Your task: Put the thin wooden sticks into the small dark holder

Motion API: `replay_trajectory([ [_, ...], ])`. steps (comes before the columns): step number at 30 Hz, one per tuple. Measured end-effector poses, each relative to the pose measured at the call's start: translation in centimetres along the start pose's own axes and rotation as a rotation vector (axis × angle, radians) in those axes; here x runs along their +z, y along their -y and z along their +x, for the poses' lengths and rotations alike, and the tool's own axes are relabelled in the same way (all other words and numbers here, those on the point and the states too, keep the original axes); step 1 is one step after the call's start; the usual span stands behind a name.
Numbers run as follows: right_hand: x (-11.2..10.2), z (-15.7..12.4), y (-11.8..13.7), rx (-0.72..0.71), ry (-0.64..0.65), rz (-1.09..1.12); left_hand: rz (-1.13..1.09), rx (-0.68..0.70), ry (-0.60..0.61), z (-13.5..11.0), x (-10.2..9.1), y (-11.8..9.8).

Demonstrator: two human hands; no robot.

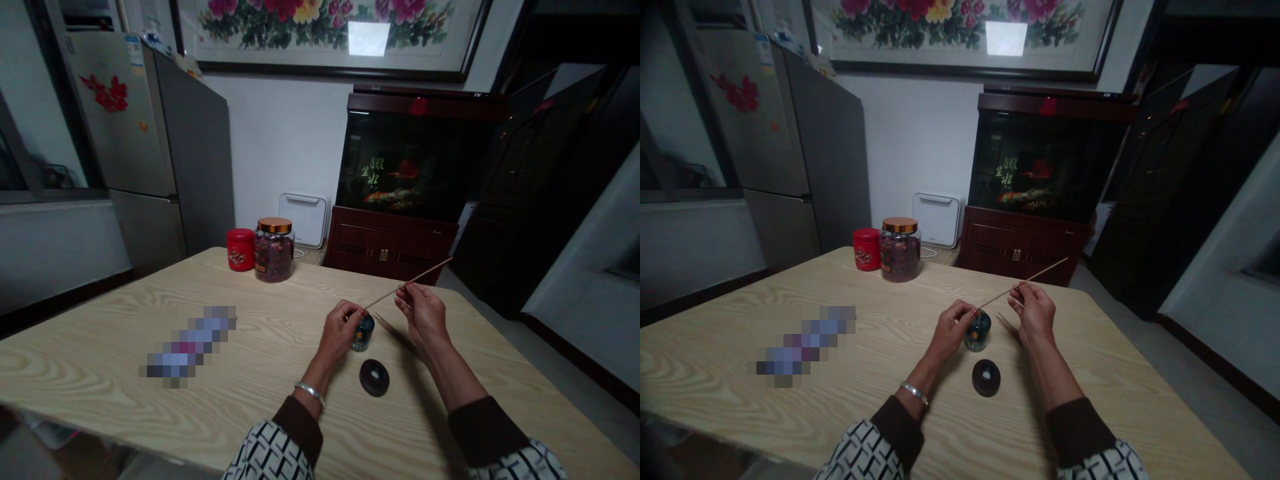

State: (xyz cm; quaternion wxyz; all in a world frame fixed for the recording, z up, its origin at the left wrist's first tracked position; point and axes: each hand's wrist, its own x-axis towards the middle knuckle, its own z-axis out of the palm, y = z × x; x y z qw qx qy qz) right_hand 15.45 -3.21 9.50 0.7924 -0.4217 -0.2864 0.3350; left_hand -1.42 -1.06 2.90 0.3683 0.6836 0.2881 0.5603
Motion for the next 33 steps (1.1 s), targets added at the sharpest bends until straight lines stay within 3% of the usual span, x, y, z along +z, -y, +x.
replay_trajectory([
  [3,-0.4,0.6,-0.6,0.106,-0.032,0.052,-0.164,-0.068,0.061,0.2,-0.3,-0.4],
  [7,-0.7,1.0,-1.1,0.095,-0.060,-0.001,-0.224,-0.145,0.051,0.6,-1.4,0.1],
  [10,-0.6,1.0,-1.1,0.026,-0.086,-0.047,-0.004,-0.174,-0.145,1.0,-3.1,1.7],
  [15,-0.2,0.9,-1.1,-0.171,-0.084,-0.153,0.553,-0.280,-0.593,0.9,-7.3,5.1],
  [19,0.1,0.7,-1.4,-0.252,-0.049,-0.231,0.643,-0.353,-0.774,0.7,-10.2,6.5],
  [23,0.1,0.4,-1.9,-0.287,0.034,-0.287,0.635,-0.234,-0.899,1.0,-10.8,6.5],
  [25,0.1,0.3,-2.2,-0.304,0.064,-0.313,0.541,-0.171,-0.791,1.2,-10.0,6.0],
  [30,0.2,0.4,-2.7,-0.322,0.106,-0.360,0.157,-0.139,-0.131,0.8,-5.3,4.4],
  [33,0.3,0.4,-3.1,-0.298,0.124,-0.365,0.060,-0.163,0.078,-0.1,-2.9,3.7],
])
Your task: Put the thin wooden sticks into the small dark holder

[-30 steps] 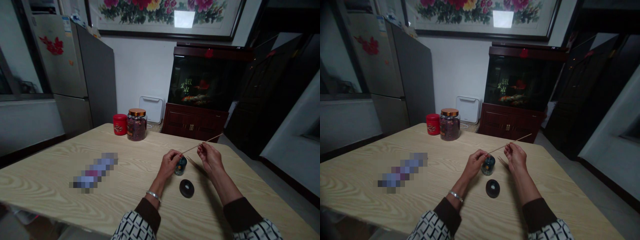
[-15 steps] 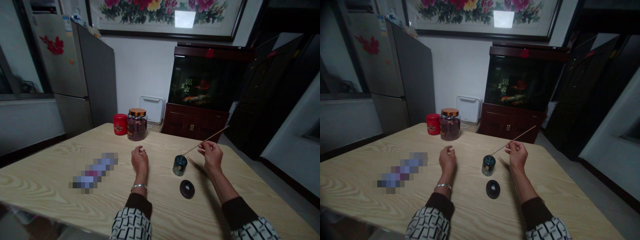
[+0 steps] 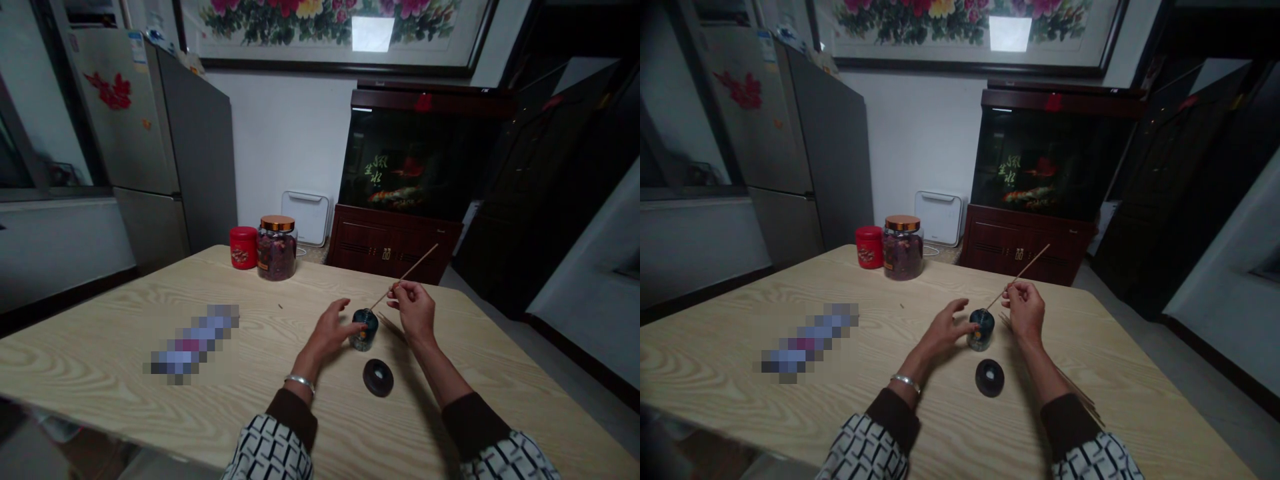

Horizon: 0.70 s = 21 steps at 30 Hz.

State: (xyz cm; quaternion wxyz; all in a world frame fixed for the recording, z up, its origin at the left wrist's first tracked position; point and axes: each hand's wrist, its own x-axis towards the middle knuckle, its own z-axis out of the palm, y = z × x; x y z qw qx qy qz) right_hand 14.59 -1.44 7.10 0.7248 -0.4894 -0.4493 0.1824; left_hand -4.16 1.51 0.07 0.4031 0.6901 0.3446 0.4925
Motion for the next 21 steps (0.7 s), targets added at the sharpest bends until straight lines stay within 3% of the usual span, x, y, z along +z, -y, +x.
replay_trajectory([
  [6,0.4,-0.8,-0.6,0.067,0.046,-0.023,0.002,0.029,0.129,-0.7,1.3,-0.4],
  [13,0.0,-1.9,-1.2,0.133,0.203,-0.092,-0.007,0.039,0.113,-0.6,1.5,-0.3],
  [17,-2.9,-1.5,-1.4,0.155,0.242,-0.223,0.003,0.027,0.118,-0.6,1.5,0.0],
  [21,-8.4,-0.6,-2.3,0.066,0.343,-0.779,-0.017,0.018,0.141,-0.6,1.5,0.2],
])
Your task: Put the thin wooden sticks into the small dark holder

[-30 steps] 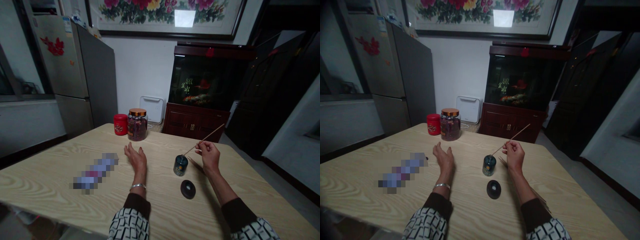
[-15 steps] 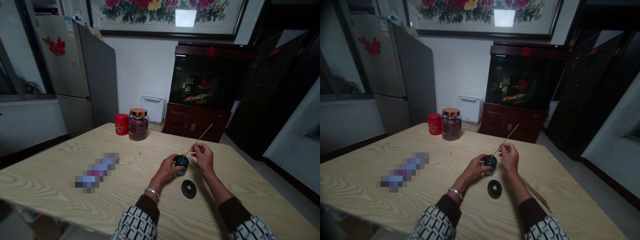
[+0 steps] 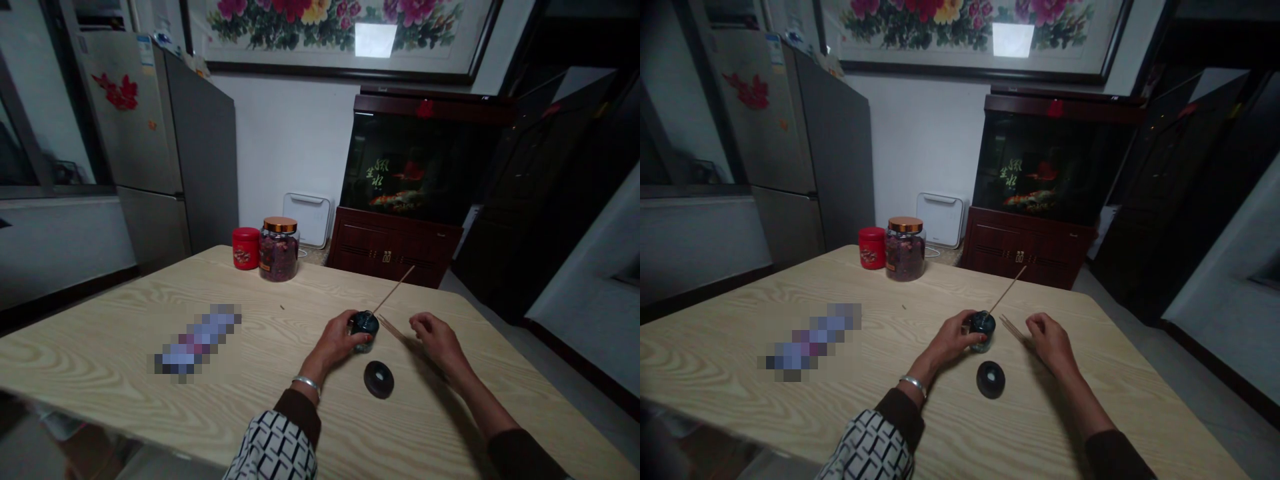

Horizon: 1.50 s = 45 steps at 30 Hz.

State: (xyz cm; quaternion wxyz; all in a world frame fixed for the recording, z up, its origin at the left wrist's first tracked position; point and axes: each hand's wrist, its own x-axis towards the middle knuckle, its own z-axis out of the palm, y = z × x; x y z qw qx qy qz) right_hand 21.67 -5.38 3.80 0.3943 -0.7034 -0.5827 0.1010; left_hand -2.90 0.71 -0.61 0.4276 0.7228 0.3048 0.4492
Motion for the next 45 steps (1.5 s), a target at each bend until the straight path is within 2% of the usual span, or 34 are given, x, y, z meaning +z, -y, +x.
replay_trajectory([
  [3,-1.4,-1.1,-2.8,-0.003,0.142,-0.476,-0.030,-0.013,0.000,0.0,0.1,0.1],
  [6,-1.4,-2.2,-3.6,0.003,0.205,-0.657,-0.045,-0.023,-0.001,0.0,0.1,0.2],
  [13,-0.9,-1.0,-3.2,0.131,0.295,-0.603,-0.069,-0.023,0.003,0.0,0.2,0.5],
  [19,-1.1,-1.0,-3.8,0.051,0.291,-0.571,-0.048,-0.033,-0.003,0.0,0.2,0.5],
  [23,-1.7,-1.0,-4.3,0.028,0.213,-0.536,-0.016,-0.011,-0.010,-0.1,0.1,0.0],
  [26,-3.2,-0.1,-3.9,-0.023,0.049,-0.405,-0.004,0.001,-0.012,-0.1,0.0,-0.3],
  [28,-4.5,0.6,-2.9,-0.043,-0.102,-0.226,0.002,0.001,-0.011,-0.1,0.0,-0.2],
  [32,-6.1,1.0,1.0,0.078,-0.356,0.407,-0.022,-0.004,-0.017,-0.2,0.1,0.1],
  [35,-5.6,0.5,4.4,0.133,-0.437,0.770,-0.045,-0.012,-0.015,-0.2,0.1,0.3],
  [39,-3.8,0.3,7.1,0.089,-0.468,0.903,-0.054,-0.017,-0.008,-0.1,0.2,0.2],
  [45,-1.3,1.2,7.9,-0.012,-0.435,0.858,-0.035,-0.011,-0.002,0.0,0.1,0.2],
])
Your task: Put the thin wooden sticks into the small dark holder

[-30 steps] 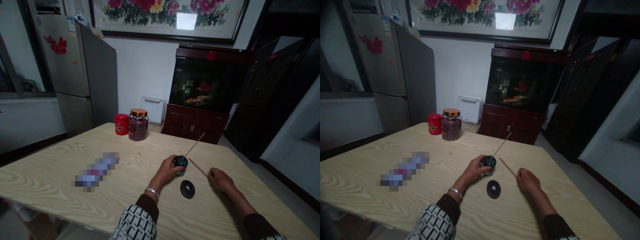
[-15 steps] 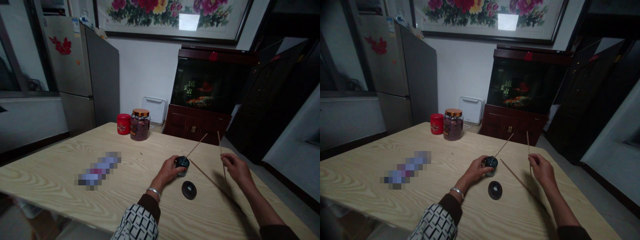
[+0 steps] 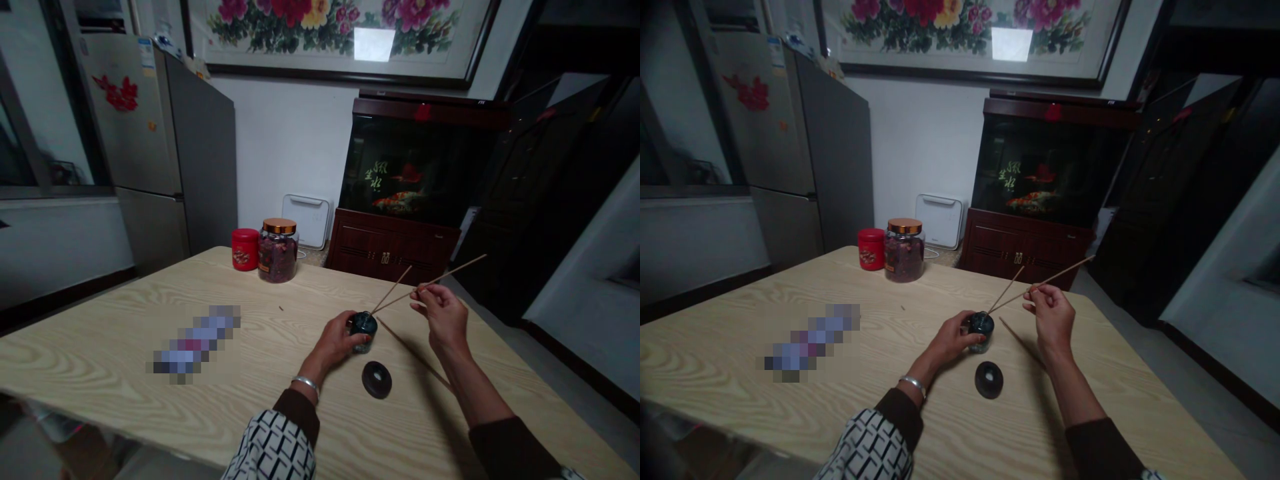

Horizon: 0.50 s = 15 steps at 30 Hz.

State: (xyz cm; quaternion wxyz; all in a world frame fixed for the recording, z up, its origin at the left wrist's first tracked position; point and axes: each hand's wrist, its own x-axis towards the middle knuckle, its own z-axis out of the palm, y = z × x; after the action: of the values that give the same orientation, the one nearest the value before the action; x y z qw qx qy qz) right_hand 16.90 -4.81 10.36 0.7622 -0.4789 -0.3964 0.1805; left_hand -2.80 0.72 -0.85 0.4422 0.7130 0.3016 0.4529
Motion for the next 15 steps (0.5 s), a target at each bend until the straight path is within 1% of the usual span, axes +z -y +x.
replay_trajectory([
  [4,0.9,-0.2,-1.0,-0.014,0.059,-0.046,0.028,0.000,0.000,-0.1,-0.1,-0.2],
  [8,1.6,-0.6,-2.0,-0.008,0.158,-0.098,0.014,0.010,0.002,-0.2,-0.1,-0.4],
  [12,2.4,-1.3,-3.3,0.077,0.282,-0.161,0.025,0.020,-0.017,-0.1,-0.1,-0.2],
  [15,2.0,-1.5,-3.9,0.146,0.405,-0.263,0.031,0.029,-0.006,0.0,0.0,-0.1],
])
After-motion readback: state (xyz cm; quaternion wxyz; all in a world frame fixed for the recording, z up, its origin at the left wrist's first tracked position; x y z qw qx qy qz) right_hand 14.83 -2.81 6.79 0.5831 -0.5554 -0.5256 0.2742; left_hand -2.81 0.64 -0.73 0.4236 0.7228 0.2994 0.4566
